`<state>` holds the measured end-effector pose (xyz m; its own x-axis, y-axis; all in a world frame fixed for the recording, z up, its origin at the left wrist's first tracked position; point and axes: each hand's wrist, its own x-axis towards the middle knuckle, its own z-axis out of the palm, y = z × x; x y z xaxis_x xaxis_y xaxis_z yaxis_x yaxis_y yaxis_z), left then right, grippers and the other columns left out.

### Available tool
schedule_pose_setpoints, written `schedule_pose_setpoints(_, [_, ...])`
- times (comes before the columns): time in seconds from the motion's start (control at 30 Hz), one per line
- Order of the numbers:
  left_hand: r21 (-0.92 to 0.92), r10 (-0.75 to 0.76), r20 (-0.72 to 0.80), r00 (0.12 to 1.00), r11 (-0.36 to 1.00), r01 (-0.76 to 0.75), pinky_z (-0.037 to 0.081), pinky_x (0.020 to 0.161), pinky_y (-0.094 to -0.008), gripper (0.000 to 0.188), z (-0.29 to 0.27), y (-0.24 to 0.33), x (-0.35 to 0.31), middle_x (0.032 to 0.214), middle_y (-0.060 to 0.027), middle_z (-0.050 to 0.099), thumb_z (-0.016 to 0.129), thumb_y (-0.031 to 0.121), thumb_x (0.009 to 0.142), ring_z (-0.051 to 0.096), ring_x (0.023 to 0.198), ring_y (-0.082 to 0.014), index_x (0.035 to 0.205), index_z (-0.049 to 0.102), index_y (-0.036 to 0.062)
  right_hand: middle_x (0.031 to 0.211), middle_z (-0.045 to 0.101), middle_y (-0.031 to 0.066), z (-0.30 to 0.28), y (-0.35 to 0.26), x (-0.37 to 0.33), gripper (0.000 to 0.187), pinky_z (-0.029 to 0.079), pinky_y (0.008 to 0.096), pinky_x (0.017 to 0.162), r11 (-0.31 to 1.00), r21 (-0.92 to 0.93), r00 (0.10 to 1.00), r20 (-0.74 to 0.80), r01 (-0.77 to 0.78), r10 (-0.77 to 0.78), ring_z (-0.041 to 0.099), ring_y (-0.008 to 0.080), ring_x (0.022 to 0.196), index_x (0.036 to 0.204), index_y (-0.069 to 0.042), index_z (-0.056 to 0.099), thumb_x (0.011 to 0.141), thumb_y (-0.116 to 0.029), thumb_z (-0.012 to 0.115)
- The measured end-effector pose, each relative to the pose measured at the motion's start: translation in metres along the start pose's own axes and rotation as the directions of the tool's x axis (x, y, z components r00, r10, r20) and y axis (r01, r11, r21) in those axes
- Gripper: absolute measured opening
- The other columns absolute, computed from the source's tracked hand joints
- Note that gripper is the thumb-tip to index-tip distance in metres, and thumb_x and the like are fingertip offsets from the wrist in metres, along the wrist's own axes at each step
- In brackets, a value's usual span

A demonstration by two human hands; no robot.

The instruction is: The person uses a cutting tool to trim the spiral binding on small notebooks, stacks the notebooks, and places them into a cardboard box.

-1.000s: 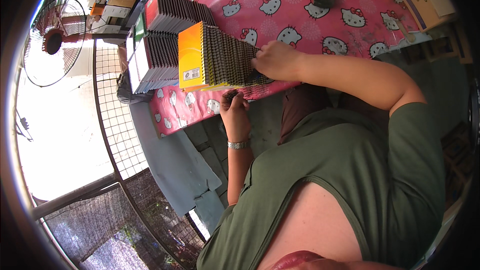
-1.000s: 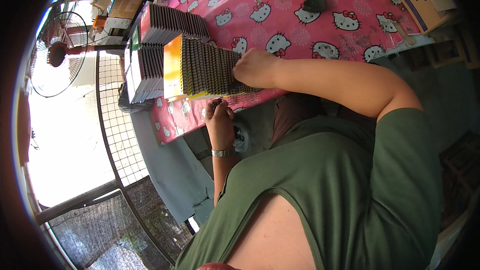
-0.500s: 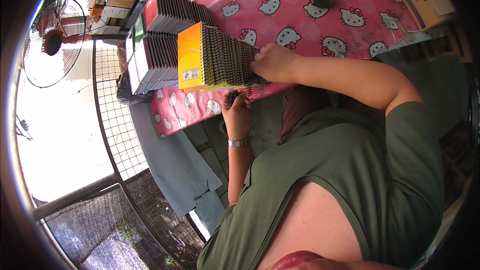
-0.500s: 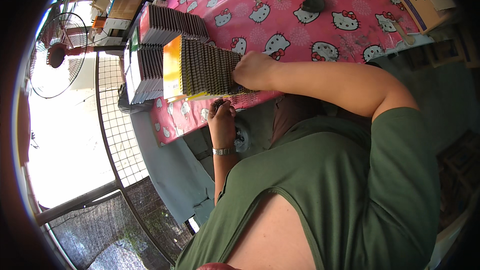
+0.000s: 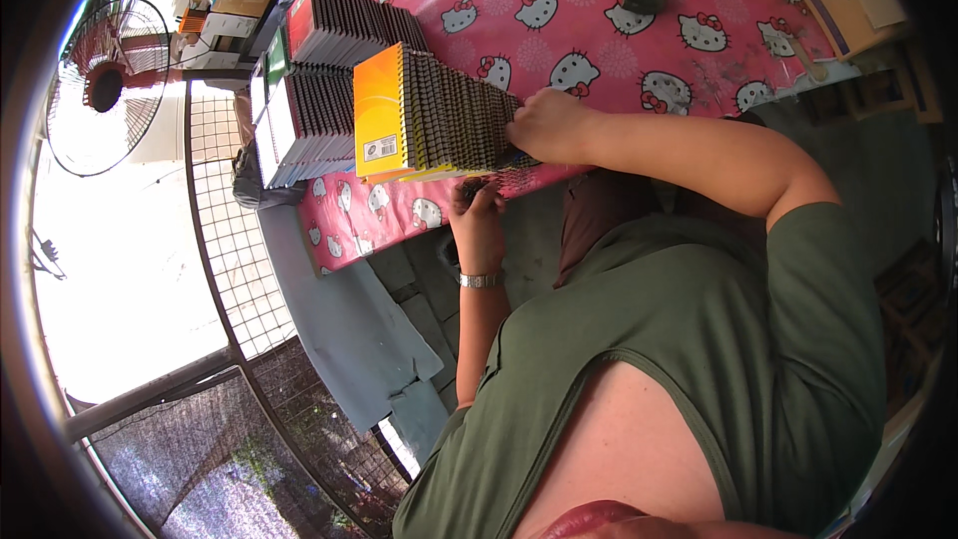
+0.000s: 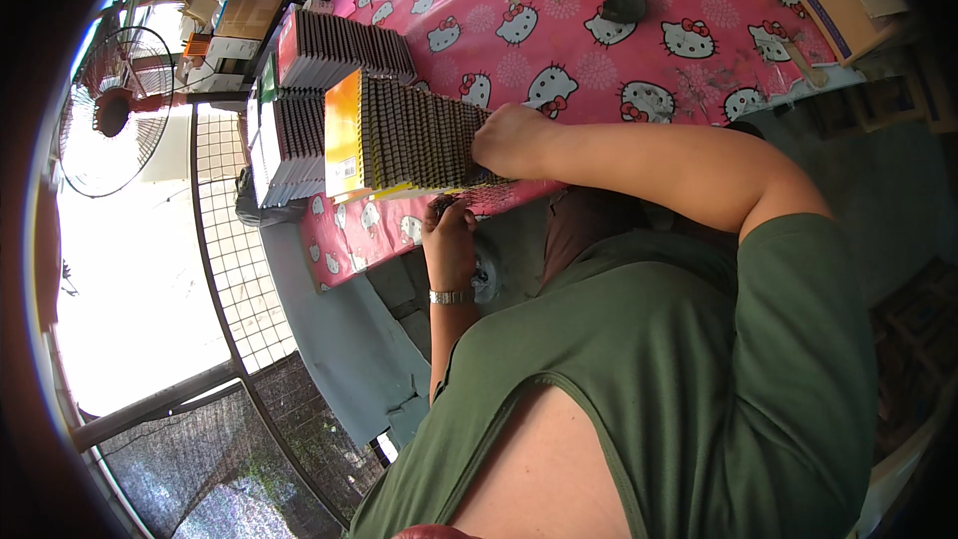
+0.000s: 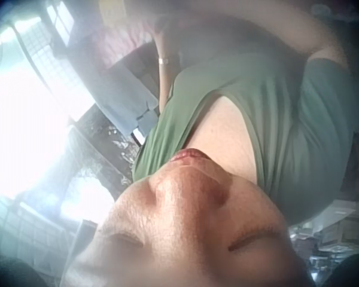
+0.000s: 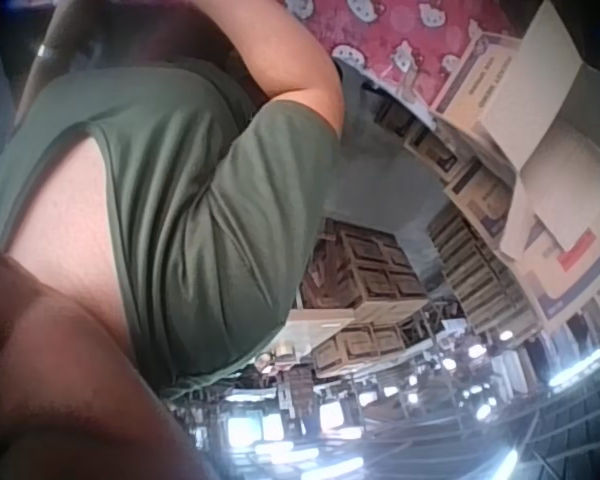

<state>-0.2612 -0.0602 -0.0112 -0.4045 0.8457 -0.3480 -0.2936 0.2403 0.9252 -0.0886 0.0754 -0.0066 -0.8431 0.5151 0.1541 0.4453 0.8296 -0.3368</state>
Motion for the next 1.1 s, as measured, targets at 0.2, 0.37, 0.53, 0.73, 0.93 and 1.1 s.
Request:
schedule_pose_setpoints(0.2, [-0.03,-0.03,-0.043,0.999,0.999,0.029,0.043,0.058,-0.0233,0.023,0.007,0.0,0.0,0.08,-0.003,0.06,0.064,-0.002,0.085,0.054,0.064,-0.0098,0.103,0.052,0.0034,0.081,0.072,0.0099,0.003,0.006,-0.007,0.015,0.055,0.0382,0.076,0.929,-0.345,0.897,-0.358,0.131,-0.259,0.07,0.0268,0.081,0.075,-0.008,0.072,0.078,-0.013,0.058])
schedule_pose_setpoints(0.37, [0.245,0.064,-0.018,0.998,0.968,-0.058,0.039,0.056,-0.0225,0.011,0.004,-0.007,0.004,0.073,-0.0014,0.057,0.065,0.004,0.087,0.051,0.062,-0.0085,0.093,0.056,0.0042,0.079,0.07,0.007,-0.006,-0.01,0.007,0.014,0.053,0.0435,0.08,0.994,-0.102,0.993,0.119,0.025,-0.013,0.068,0.0265,0.077,0.079,-0.009,0.07,0.078,-0.014,0.057])
schedule_pose_setpoints(0.53, [0.129,0.055,-0.005,0.998,0.99,-0.054,0.04,0.057,-0.0225,0.012,0.001,-0.009,0.003,0.074,-0.001,0.057,0.066,0.004,0.086,0.051,0.062,-0.0081,0.093,0.055,0.0044,0.079,0.068,0.0045,0.008,0.006,-0.002,0.014,0.051,0.0444,0.085,0.996,-0.079,0.999,-0.017,0.029,-0.03,0.066,0.0256,0.078,0.083,-0.01,0.068,0.08,-0.014,0.055])
schedule_pose_setpoints(0.73, [0.165,0.021,-0.03,0.999,0.986,-0.016,0.043,0.059,-0.0222,0.015,0.007,-0.01,0.003,0.082,-0.0013,0.058,0.065,0.003,0.087,0.053,0.064,-0.0086,0.096,0.053,0.0048,0.079,0.067,0.0034,0.015,0.004,-0.007,0.015,0.049,0.0434,0.088,0.942,-0.319,0.963,-0.206,0.104,-0.176,0.066,0.025,0.082,0.087,-0.011,0.068,0.081,-0.015,0.055])
schedule_pose_setpoints(0.93, [0.226,0.094,-0.014,0.996,0.97,-0.088,0.042,0.057,-0.0224,0.013,0.003,-0.017,0.007,0.081,-0.0013,0.058,0.065,0.003,0.086,0.052,0.062,-0.0089,0.093,0.054,0.0041,0.085,0.071,0.008,0.011,-0.004,0.005,0.014,0.05,0.0405,0.082,0.998,-0.027,0.984,0.171,-0.051,0.054,0.068,0.0255,0.084,0.08,-0.009,0.072,0.078,-0.015,0.059])
schedule_pose_setpoints(1.1, [0.025,0.006,-0.041,0.999,1.0,-0.005,0.043,0.058,-0.0234,0.011,0.0,-0.016,0.009,0.08,-0.0014,0.058,0.064,0.003,0.087,0.053,0.063,-0.0101,0.09,0.054,0.0044,0.084,0.072,0.0105,0.022,0.017,-0.008,0.015,0.054,0.0395,0.069,0.971,-0.228,0.971,-0.21,0.068,-0.117,0.071,0.0262,0.083,0.078,-0.008,0.073,0.077,-0.013,0.058])
